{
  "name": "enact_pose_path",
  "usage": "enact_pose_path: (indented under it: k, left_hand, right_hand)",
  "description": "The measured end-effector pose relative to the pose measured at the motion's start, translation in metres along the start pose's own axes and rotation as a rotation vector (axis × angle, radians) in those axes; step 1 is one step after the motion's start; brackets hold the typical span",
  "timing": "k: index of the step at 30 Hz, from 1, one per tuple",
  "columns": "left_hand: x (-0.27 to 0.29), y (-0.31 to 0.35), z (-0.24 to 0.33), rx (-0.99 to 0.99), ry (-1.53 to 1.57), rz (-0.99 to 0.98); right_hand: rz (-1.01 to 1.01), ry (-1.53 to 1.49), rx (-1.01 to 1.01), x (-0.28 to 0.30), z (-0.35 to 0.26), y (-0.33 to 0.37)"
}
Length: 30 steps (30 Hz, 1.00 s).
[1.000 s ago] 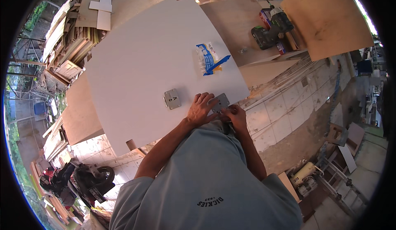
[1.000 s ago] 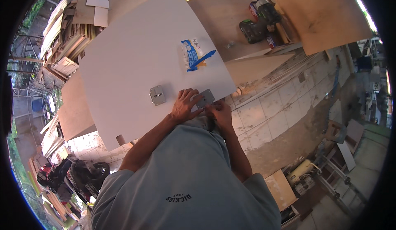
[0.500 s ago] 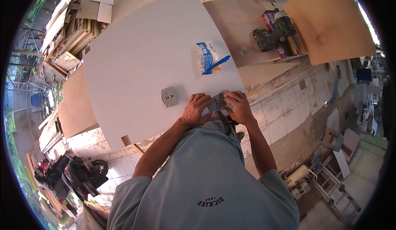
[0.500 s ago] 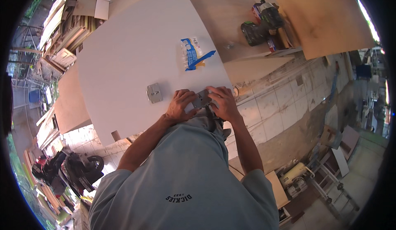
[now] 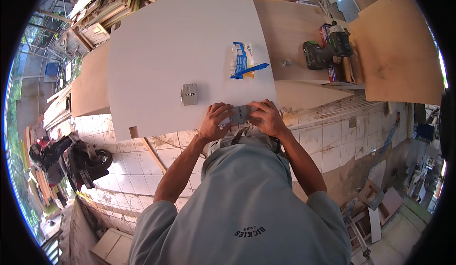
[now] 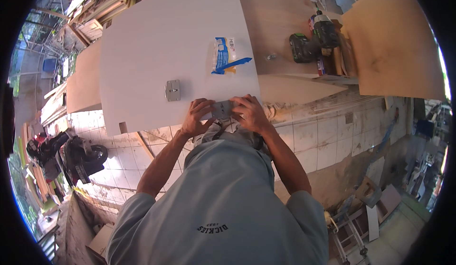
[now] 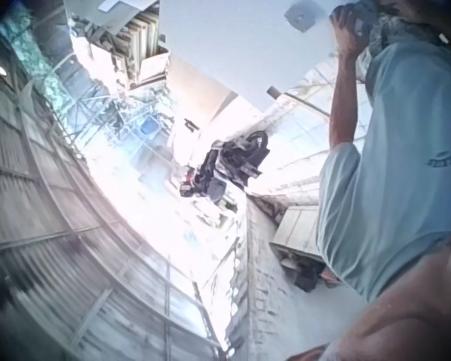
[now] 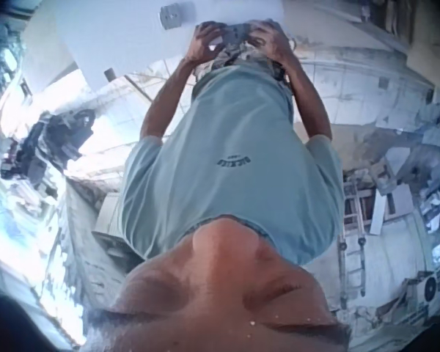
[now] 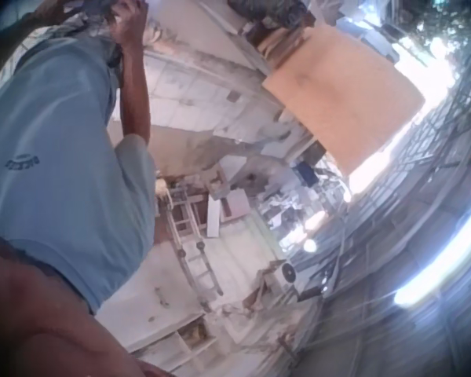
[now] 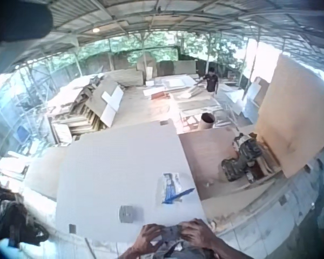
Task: The person attaches metal hinges to a white cabinet door using an electric drill and screws.
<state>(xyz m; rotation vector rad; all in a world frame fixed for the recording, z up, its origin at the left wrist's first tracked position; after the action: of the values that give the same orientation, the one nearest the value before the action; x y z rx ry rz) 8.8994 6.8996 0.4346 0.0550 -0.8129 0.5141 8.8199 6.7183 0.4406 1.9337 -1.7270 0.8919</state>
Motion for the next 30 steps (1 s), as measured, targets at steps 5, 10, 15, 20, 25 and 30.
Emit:
enact_pose_path:
  k: [5,10,15,20,25,30]
  left_hand:
    - [-0.004,0.007,-0.001,0.045,0.001,0.034]
    - [-0.006,0.010,0.005,0.082,0.019,0.073]
    - [-0.008,0.015,0.006,0.068,0.007,0.096]
    - [-0.012,0.016,0.005,0.055,-0.016,0.086]
    - [-0.015,0.016,0.005,0.040,-0.049,0.088]
    - [-0.015,0.015,0.008,0.004,-0.119,0.098]
  right_hand:
    - [0.004,-0.039,0.073,-0.003,0.008,0.001]
    - [-0.026,-0.057,0.080,-0.002,0.010,0.000]
    - [-0.036,-0.064,0.067,-0.003,0.011,0.001]
    - [-0.023,-0.050,0.109,-0.006,0.012,0.002]
    - [-0.015,-0.020,0.099,-0.005,0.009,0.002]
    - [-0.008,0.057,0.113,0.000,-0.004,0.000]
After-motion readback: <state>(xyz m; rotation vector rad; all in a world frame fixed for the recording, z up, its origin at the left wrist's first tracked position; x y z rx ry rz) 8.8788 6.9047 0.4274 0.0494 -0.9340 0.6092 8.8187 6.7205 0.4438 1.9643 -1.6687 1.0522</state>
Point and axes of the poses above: each hand's wrist, its own y-axis away from the middle knuckle, its own x-axis out of the back of the hand, z = x × y, the point moved 7 cm from there along -y, towards the middle knuckle, and after that the axes turned 8 degrees about -z, right-handed, at the moved point
